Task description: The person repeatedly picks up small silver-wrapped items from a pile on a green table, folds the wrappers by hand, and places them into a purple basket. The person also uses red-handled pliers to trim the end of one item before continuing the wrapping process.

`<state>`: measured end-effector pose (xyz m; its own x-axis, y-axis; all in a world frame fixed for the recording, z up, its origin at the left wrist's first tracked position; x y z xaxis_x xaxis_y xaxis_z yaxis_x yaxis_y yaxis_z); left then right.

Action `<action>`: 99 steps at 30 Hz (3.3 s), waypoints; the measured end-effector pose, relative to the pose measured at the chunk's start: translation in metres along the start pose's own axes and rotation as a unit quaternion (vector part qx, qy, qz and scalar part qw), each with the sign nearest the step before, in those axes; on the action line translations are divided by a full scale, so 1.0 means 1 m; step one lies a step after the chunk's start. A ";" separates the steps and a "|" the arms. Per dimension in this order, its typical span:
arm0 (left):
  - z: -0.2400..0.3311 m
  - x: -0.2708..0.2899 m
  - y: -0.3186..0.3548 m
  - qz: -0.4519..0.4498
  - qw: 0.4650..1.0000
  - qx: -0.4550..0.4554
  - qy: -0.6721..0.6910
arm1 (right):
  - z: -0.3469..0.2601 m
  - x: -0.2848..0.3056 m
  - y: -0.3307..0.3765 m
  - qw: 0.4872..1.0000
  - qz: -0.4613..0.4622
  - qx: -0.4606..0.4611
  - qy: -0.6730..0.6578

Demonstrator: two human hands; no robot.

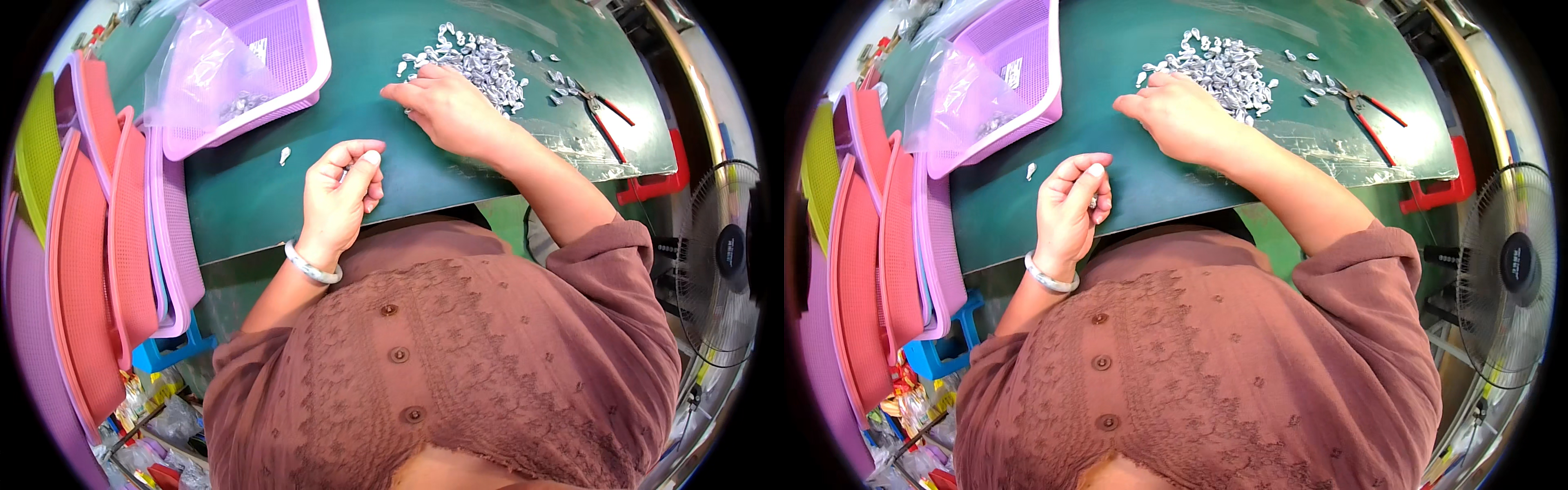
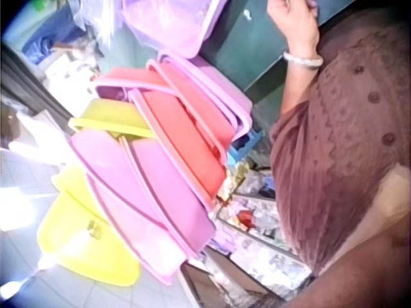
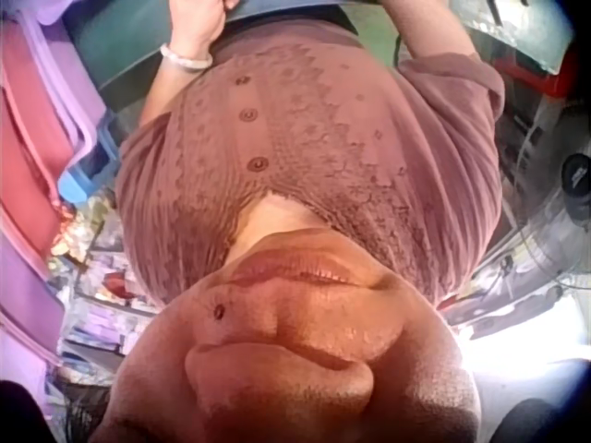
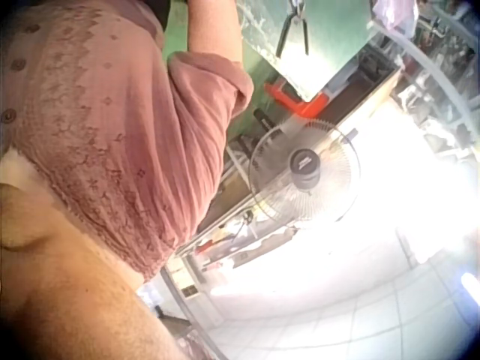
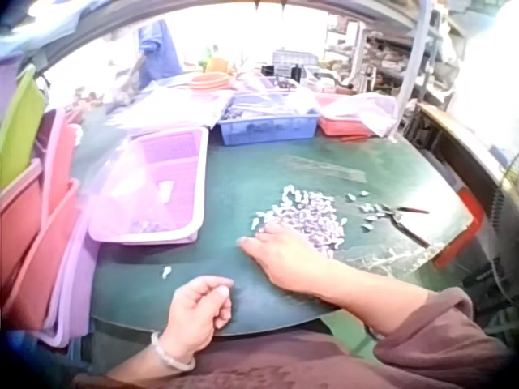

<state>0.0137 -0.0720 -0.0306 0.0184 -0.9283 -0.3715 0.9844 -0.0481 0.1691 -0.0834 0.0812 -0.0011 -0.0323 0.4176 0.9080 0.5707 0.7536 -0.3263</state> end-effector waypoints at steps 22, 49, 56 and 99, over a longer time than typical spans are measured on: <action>-0.004 0.006 0.000 0.007 0.999 -0.025 0.046 | -0.033 -0.035 0.025 0.700 0.087 -0.199 -0.680; -0.002 0.003 0.000 0.014 0.999 -0.010 0.034 | -0.035 -0.032 0.029 0.723 0.112 -0.197 -0.653; -0.001 0.002 0.000 0.019 0.999 -0.005 0.026 | -0.036 -0.030 0.031 0.741 0.123 -0.173 -0.637; -0.003 0.003 0.000 0.002 0.999 -0.018 0.029 | -0.042 -0.029 0.032 0.797 0.167 -0.120 -0.568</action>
<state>0.0139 -0.0733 -0.0343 0.0307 -0.9051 -0.4241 0.9899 -0.0313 0.1385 -0.0302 0.0720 -0.0273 -0.4891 0.8679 -0.0870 0.8396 0.4414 -0.3165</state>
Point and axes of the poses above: each hand's wrist, its own y-axis away from the middle knuckle, its own x-axis out of the back of the hand, z = x × y, the point moved 2 cm from there along -y, towards the middle knuckle, and after that the axes turned 1 degree about -z, right-handed, at the moved point
